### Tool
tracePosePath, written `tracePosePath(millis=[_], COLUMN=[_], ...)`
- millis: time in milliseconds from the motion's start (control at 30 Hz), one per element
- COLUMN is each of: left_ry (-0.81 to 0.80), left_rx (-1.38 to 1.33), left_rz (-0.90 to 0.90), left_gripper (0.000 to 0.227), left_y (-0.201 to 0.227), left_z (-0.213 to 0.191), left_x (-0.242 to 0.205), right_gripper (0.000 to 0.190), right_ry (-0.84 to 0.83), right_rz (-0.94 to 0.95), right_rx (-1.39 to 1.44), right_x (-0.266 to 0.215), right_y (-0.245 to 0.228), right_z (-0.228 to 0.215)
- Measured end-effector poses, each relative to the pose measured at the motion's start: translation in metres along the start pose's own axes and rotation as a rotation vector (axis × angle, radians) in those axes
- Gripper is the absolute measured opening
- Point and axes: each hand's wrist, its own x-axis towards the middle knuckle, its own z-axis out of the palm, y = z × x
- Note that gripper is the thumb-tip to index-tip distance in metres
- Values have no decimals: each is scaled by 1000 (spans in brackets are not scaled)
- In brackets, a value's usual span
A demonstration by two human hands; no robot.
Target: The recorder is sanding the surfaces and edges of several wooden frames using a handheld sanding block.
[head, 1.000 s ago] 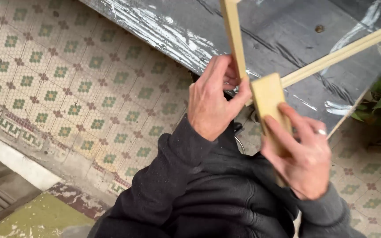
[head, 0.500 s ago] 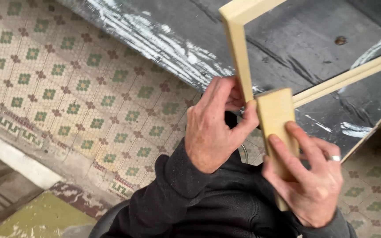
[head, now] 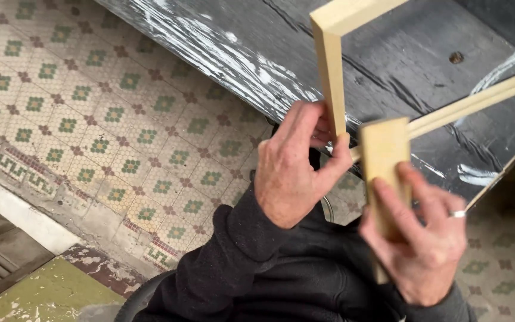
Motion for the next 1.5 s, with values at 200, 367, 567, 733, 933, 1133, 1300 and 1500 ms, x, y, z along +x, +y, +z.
tracePosePath(millis=[200, 367, 567, 733, 933, 1133, 1300, 1500], left_ry=[-16, -16, -18, -32, -73, -76, -64, -24], left_rx=[-41, -83, -103, -114, -68, -42, 1, -7], left_rz=[-28, -53, -131, -138, -153, -207, -316, -346], left_gripper=[30, 29, 29, 31, 30, 33, 38, 40], left_y=[7, 11, 18, 15, 17, 13, 12, -4], left_z=[-4, -12, -15, -15, -21, -23, -26, -32], left_x=[1, 1, 4, 5, 5, 2, -3, -19], right_gripper=[53, 56, 52, 57, 54, 58, 52, 61], right_ry=[-29, -60, -35, -86, -70, -69, -125, -153], right_rz=[40, -1, 19, -116, -18, -113, -142, -106], right_rx=[30, 1, 51, 46, 34, -24, 81, 16], right_x=[9, -2, 10, 11, 19, 23, 22, 17], right_y=[11, 12, 89, 43, 128, 110, 136, 172], right_z=[-15, -15, -24, -24, -36, -24, -24, -40])
